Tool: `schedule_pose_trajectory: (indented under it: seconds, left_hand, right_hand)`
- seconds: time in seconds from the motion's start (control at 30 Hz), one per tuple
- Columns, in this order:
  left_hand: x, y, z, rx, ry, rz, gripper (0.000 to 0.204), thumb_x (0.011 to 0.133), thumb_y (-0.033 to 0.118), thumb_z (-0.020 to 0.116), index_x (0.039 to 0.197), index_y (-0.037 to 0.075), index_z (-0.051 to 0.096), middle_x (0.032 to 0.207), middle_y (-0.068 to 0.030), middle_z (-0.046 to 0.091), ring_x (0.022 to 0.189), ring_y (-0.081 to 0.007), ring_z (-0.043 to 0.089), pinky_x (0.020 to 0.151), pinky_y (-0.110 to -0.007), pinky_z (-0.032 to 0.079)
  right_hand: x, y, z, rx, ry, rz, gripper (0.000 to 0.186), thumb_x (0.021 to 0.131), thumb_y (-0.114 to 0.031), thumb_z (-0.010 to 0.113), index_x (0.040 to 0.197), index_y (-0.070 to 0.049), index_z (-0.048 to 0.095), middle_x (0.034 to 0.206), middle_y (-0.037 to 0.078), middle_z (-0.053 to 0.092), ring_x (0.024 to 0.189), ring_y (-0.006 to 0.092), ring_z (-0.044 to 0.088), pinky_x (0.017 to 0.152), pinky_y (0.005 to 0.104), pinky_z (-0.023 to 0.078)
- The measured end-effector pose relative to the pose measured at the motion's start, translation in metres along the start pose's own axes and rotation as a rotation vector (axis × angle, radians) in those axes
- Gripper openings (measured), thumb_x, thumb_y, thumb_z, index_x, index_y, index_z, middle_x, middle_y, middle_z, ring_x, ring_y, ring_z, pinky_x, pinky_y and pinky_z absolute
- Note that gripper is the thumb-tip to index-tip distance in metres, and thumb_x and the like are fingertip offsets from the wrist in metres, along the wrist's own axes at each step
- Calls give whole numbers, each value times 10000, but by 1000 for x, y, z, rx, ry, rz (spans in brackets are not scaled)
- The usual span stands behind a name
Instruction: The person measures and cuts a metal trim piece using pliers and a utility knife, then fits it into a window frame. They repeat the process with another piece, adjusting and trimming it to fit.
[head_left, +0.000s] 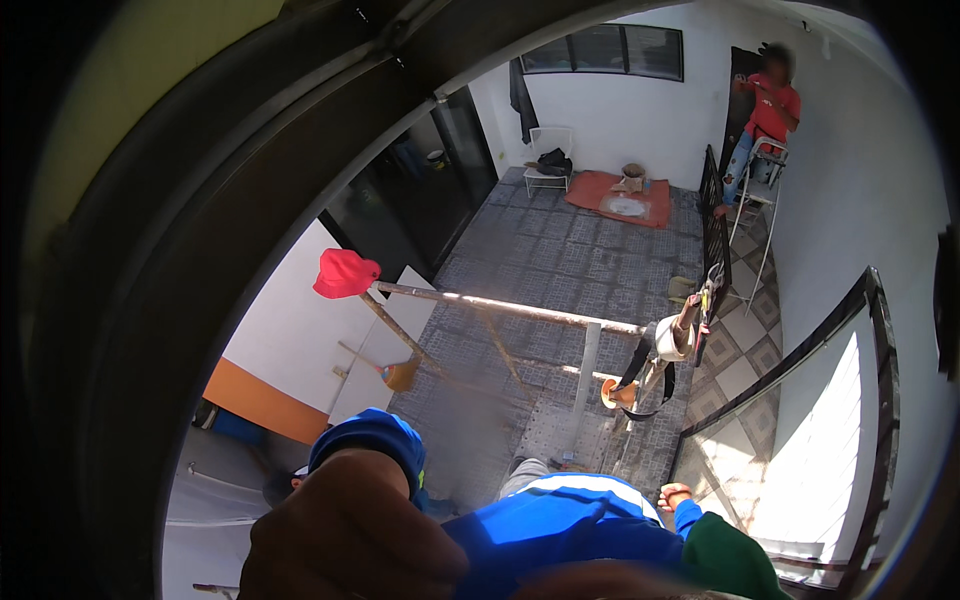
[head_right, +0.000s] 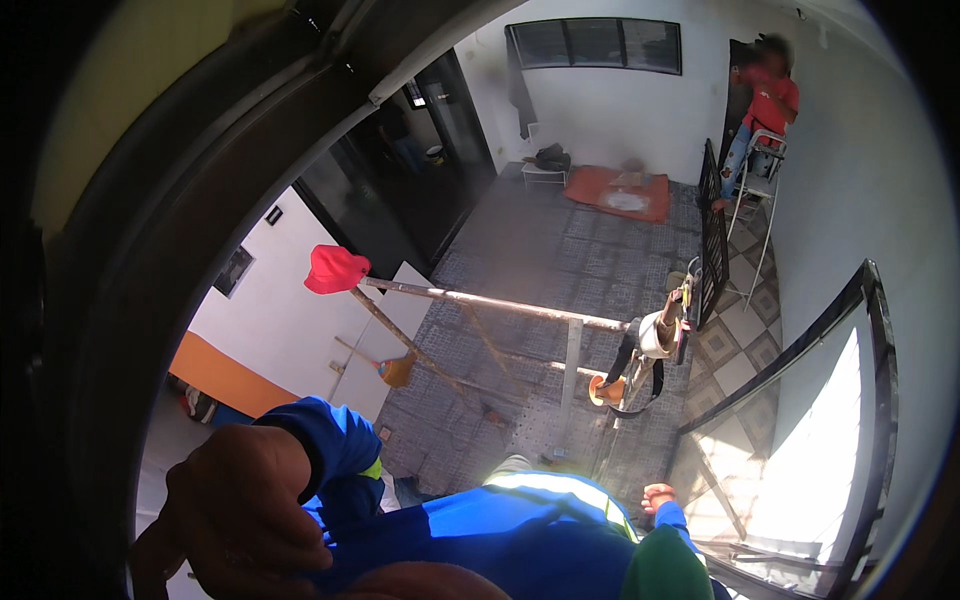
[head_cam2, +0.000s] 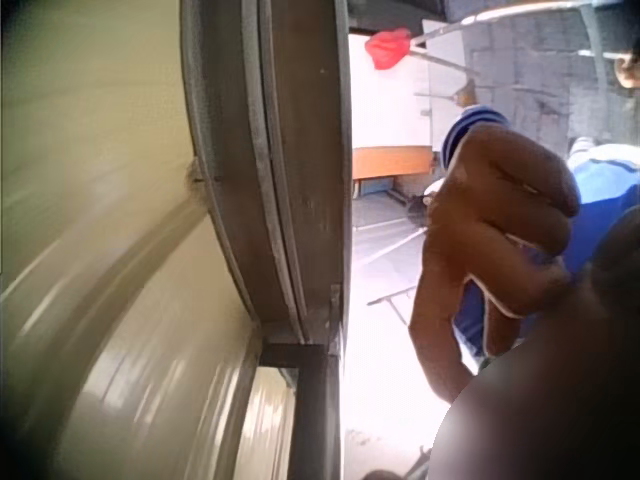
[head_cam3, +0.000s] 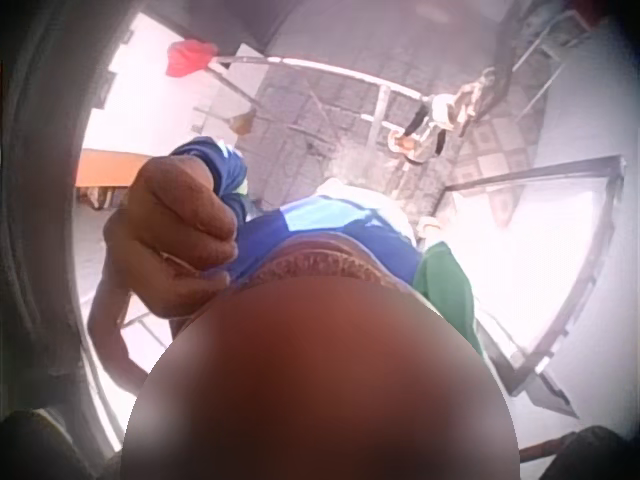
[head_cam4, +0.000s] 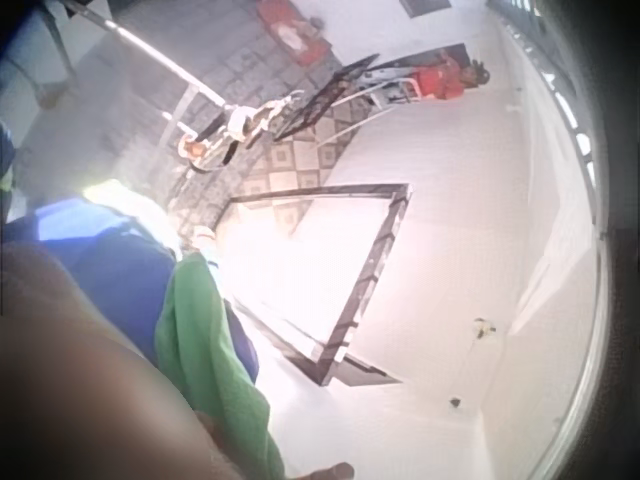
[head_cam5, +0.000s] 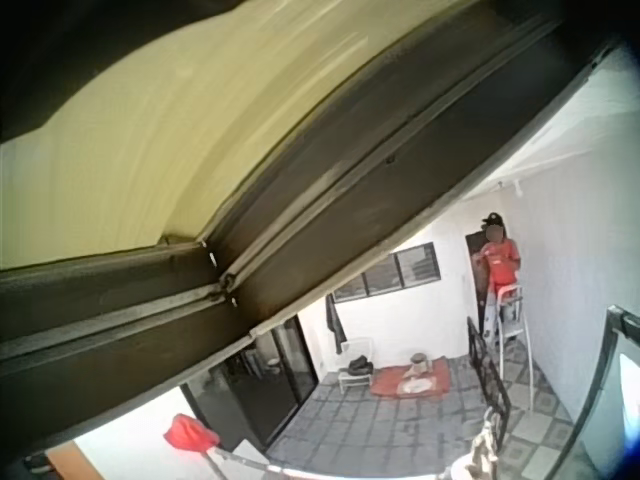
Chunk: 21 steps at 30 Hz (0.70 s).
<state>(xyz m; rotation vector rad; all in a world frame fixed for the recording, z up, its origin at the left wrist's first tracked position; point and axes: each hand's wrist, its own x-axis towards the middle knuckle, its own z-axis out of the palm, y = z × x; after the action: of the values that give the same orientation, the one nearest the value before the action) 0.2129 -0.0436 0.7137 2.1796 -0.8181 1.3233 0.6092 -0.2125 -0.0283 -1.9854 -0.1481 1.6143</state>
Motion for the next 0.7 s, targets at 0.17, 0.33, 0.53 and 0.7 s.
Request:
schedule_pose_trajectory:
  seconds: [0.17, 0.33, 0.53, 0.7]
  left_hand:
    - [-73, -21, 6, -140, 294, -141, 341, 880, 264, 769, 1102, 45, 629, 730, -83, 649, 571, -191, 625, 501, -319, 479]
    - [-301, -68, 63, -304, 645, -1396, 332, 994, 188, 625, 1274, 34, 537, 835, -26, 597, 711, -92, 576, 645, -258, 531]
    - [-589, 54, 126, 56, -189, -2467, 439, 933, 389, 704, 1161, 26, 609, 954, -75, 690, 786, -178, 690, 712, -326, 567]
    - [-652, 181, 146, -143, 63, -2749, 427, 933, 427, 688, 1164, 74, 622, 928, -60, 720, 785, -188, 722, 645, -357, 564]
  right_hand:
    - [-16, -22, 1, -2, 13, 15, 46, 882, -185, 618, 866, -142, 620, 806, 33, 638, 583, 206, 605, 466, 359, 519]
    - [-133, -157, 52, 55, -107, -491, 364, 932, -224, 675, 1235, -31, 617, 891, 80, 667, 606, 113, 582, 513, 256, 515]
    - [-393, -324, 86, 39, -748, -1378, 735, 784, -565, 791, 1233, -6, 629, 790, 21, 598, 706, 99, 568, 592, 219, 415]
    - [-513, -389, 96, 4, -1309, -2017, 450, 805, -432, 826, 1159, -187, 692, 806, -12, 683, 582, 69, 576, 545, 222, 471]
